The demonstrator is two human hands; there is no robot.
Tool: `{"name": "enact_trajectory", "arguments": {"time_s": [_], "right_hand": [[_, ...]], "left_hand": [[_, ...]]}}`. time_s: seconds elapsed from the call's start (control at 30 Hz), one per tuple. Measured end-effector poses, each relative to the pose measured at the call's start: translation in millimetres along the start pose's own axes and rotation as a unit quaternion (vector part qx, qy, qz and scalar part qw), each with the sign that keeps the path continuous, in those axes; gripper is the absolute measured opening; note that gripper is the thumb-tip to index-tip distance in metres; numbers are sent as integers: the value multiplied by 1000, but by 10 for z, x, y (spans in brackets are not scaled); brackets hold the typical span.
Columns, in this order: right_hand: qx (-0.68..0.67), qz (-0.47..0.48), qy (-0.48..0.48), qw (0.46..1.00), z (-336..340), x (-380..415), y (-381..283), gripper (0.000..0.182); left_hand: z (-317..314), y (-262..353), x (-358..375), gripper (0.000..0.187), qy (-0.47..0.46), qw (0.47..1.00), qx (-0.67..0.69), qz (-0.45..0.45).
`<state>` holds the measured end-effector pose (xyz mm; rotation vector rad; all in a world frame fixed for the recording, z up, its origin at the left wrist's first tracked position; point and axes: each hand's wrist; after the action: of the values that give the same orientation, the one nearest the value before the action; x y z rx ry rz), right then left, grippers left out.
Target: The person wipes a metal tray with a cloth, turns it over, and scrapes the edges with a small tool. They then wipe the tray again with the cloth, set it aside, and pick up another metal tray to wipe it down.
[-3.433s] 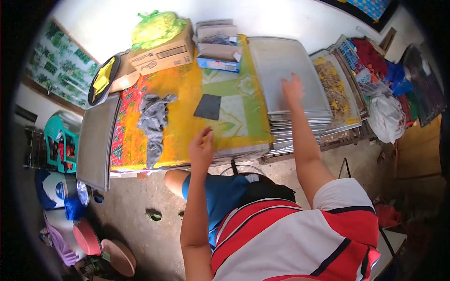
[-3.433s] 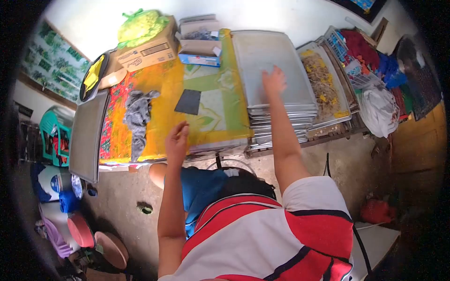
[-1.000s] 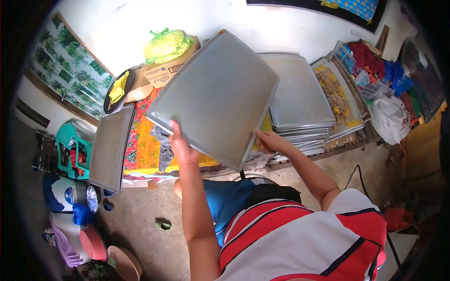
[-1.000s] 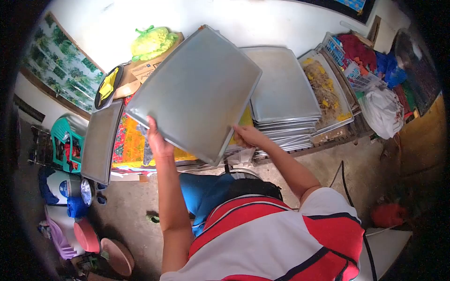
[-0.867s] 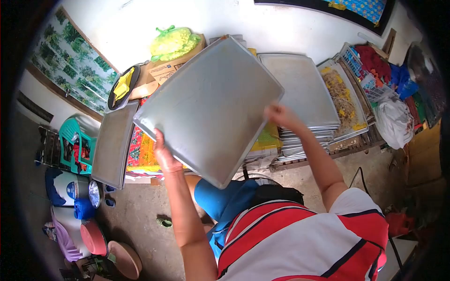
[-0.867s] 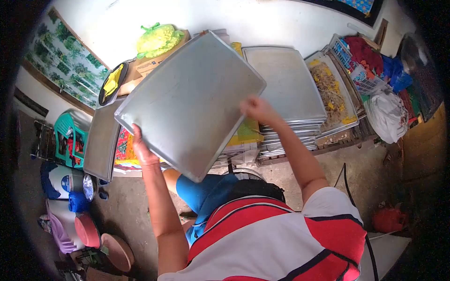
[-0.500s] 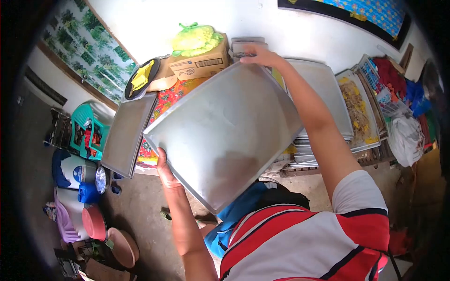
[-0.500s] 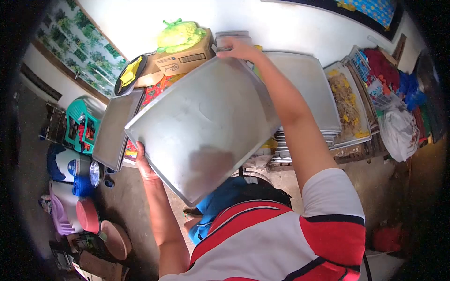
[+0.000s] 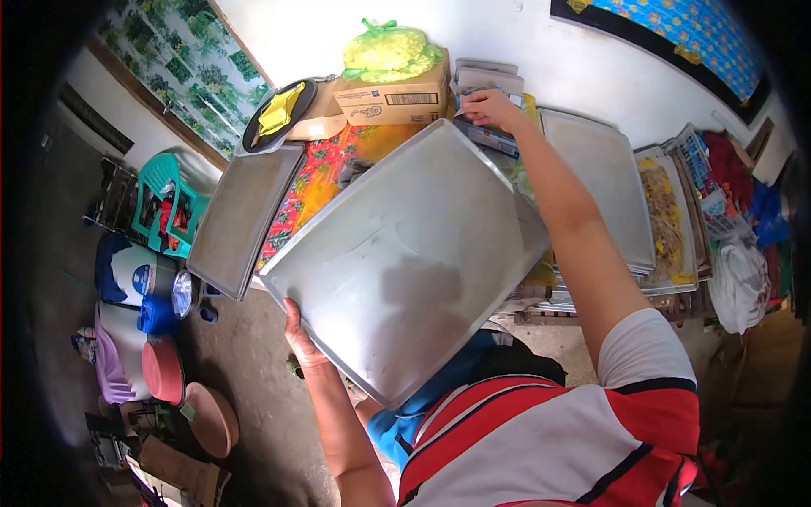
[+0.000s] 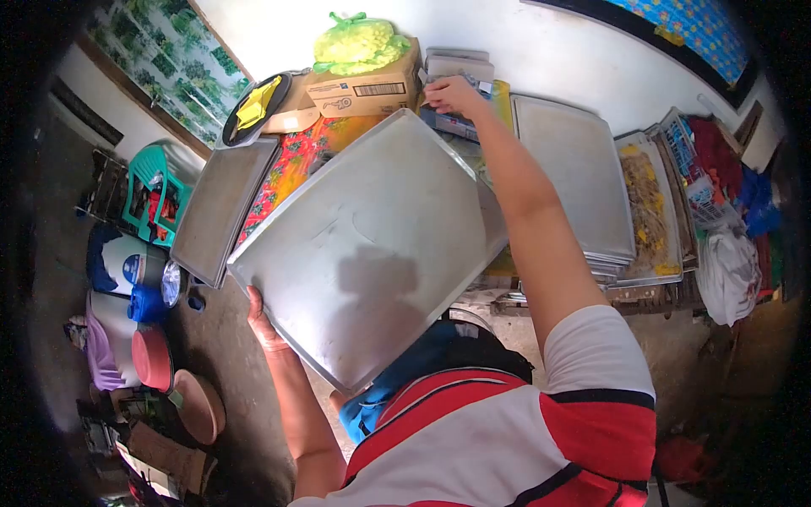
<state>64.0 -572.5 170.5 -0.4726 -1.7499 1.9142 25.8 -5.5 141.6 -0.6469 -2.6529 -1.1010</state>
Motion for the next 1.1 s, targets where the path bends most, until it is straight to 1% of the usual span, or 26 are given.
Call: {"name": "enact_trajectory", "arguments": {"time_s": [0.03, 0.07, 0.1, 0.13, 0.17, 0.27, 0.37, 0.47, 0.57, 0.67, 0.77, 0.8, 0.83, 0.87, 0.97, 1.07, 1.1], "right_hand": [[-21, -25, 12, 999, 60, -103, 70, 28], [-20, -14, 58, 998, 104, -200, 150, 35], [76, 7, 98, 992, 158, -316, 189, 36], [172, 29, 137, 975, 207, -436, 197, 38], [265, 50, 174, 947, 247, -550, 211, 40], [364, 58, 203, 907, 255, -714, 205, 47], [382, 108, 162, 904, 139, -594, 108, 49], [364, 191, 191, 891, 22, -593, 229, 49], [389, 154, 229, 879, -423, -100, 20, 40], [395, 233, 184, 869, -575, -136, 296, 41], [346, 67, 60, 934, -697, 71, 261, 31], [423, 87, 55, 900, -668, -82, 443, 31], [497, 106, 49, 860, -554, -387, 811, 30], [567, 124, 44, 813, -509, -558, 1011, 31], [604, 125, 40, 786, -485, -201, 883, 27], [537, 283, 76, 791, -535, -85, 1238, 26], [544, 279, 82, 787, -537, -51, 1232, 24]], "left_hand": [[12, 23, 37, 66, 2, 1000, 7, -3], [17, 54, 84, 66, 5, 1000, 15, -6], [36, 72, 120, 66, 8, 1000, 23, -10], [114, 93, 118, 66, 17, 999, 28, -14], [183, 111, 122, 67, 24, 999, 30, -23], [366, 154, 170, 68, 44, 997, 42, -44], [503, 190, 274, 69, 55, 995, 46, -63], [790, 220, 358, 69, 60, 994, 68, -69], [912, 242, 560, 70, 100, 987, 60, -111], [1180, 268, 749, 71, 127, 981, 71, -125], [1399, 302, 907, 71, 143, 976, 87, -137], [1491, 320, 927, 72, 156, 973, 78, -150], [1513, 326, 962, 72, 159, 972, 79, -155], [1521, 329, 996, 73, 162, 971, 79, -159], [1548, 322, 1026, 73, 165, 968, 82, -171], [1524, 309, 979, 74, 167, 967, 84, -171], [1507, 307, 949, 74, 167, 968, 84, -170]]}}
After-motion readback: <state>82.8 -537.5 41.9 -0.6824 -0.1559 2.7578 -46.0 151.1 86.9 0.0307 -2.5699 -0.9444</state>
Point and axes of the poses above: each hand's wrist, its own x-axis away from the middle knuckle, its own z-axis out of the back of the hand, y = z × x, and after that the axes turned 9 degrees about y, right-handed
